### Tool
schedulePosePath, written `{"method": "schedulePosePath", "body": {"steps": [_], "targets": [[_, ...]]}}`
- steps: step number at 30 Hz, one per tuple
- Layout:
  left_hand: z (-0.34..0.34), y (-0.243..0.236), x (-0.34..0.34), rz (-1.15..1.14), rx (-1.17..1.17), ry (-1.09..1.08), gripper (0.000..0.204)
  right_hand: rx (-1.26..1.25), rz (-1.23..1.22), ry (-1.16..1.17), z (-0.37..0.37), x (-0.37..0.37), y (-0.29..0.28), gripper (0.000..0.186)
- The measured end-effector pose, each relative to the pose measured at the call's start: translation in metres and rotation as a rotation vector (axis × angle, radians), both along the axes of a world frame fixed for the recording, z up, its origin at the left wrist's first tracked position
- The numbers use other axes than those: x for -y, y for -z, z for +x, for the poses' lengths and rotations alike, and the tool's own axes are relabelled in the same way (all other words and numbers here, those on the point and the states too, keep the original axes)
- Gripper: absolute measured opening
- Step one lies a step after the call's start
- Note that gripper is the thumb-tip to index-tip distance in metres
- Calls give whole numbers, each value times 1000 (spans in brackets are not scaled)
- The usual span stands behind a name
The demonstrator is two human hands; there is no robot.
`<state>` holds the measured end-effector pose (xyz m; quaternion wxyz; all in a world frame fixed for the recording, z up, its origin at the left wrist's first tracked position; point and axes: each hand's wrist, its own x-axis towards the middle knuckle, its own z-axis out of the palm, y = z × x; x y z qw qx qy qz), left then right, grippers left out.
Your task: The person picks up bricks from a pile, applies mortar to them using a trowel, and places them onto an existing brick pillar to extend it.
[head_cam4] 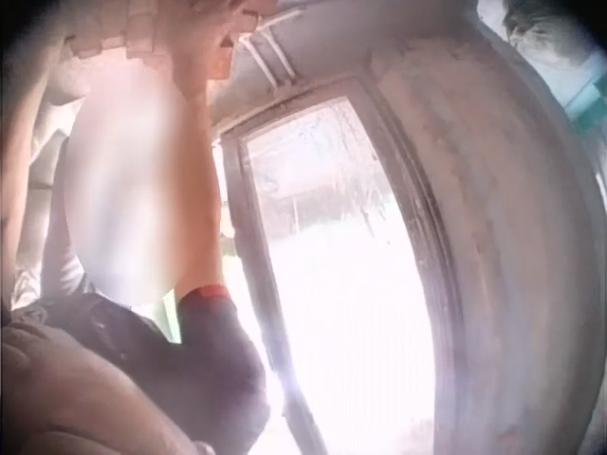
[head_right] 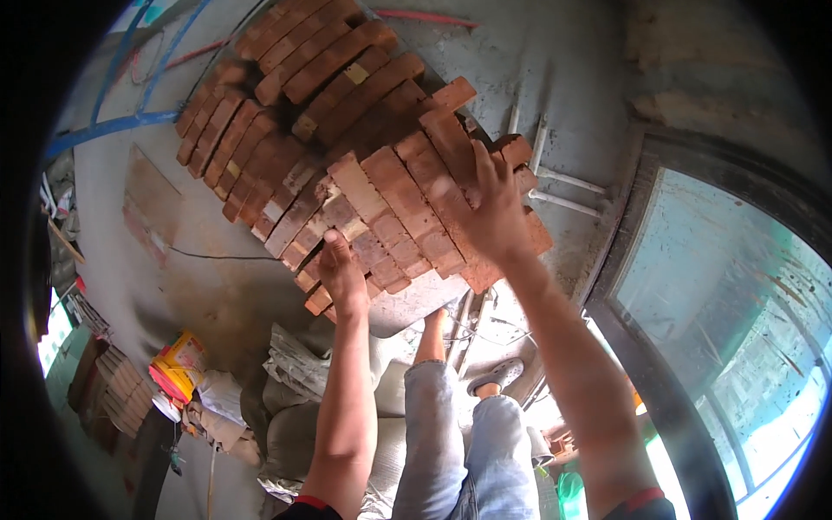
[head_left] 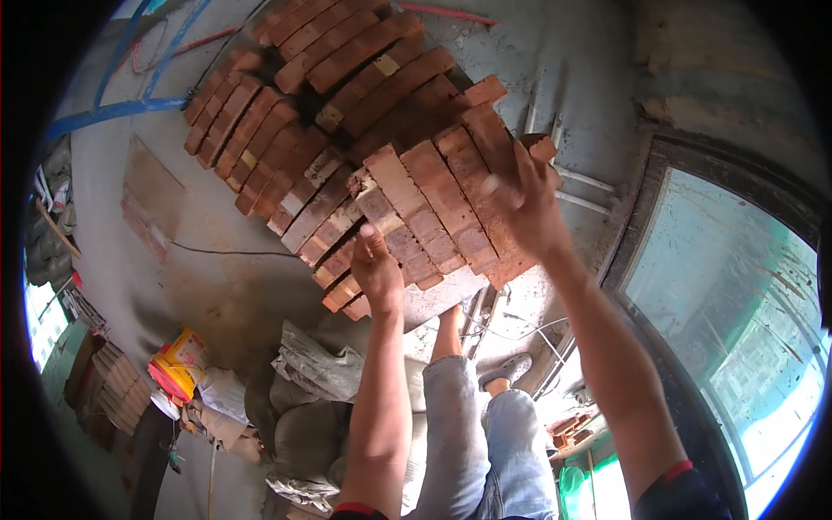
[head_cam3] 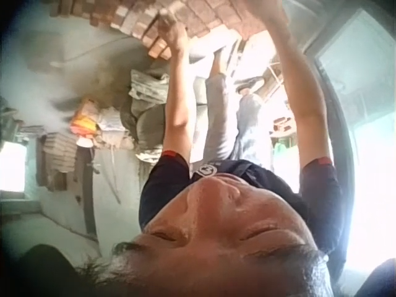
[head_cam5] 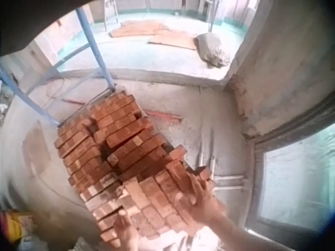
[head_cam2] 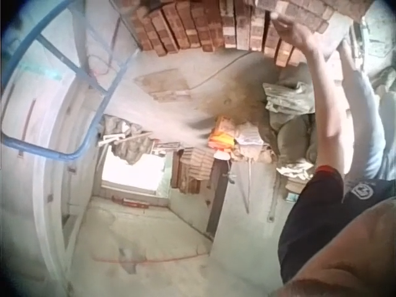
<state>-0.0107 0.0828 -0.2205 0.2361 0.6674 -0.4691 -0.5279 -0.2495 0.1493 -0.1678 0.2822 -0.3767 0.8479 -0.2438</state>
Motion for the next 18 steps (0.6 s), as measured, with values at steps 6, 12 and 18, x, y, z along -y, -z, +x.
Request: {"method": "schedulePosePath", "body": {"steps": [6, 12, 18], "targets": [[-5, 45, 24, -541, -51, 88, 38, 576, -84, 145, -86, 4, 52, 67], [3, 84, 11, -424, 125, -95, 57, 418, 159, 314, -54, 13, 64, 63], [-6, 0, 31, 549, -809, -379, 42, 679, 101, 494, -31, 15, 34, 73]]}}
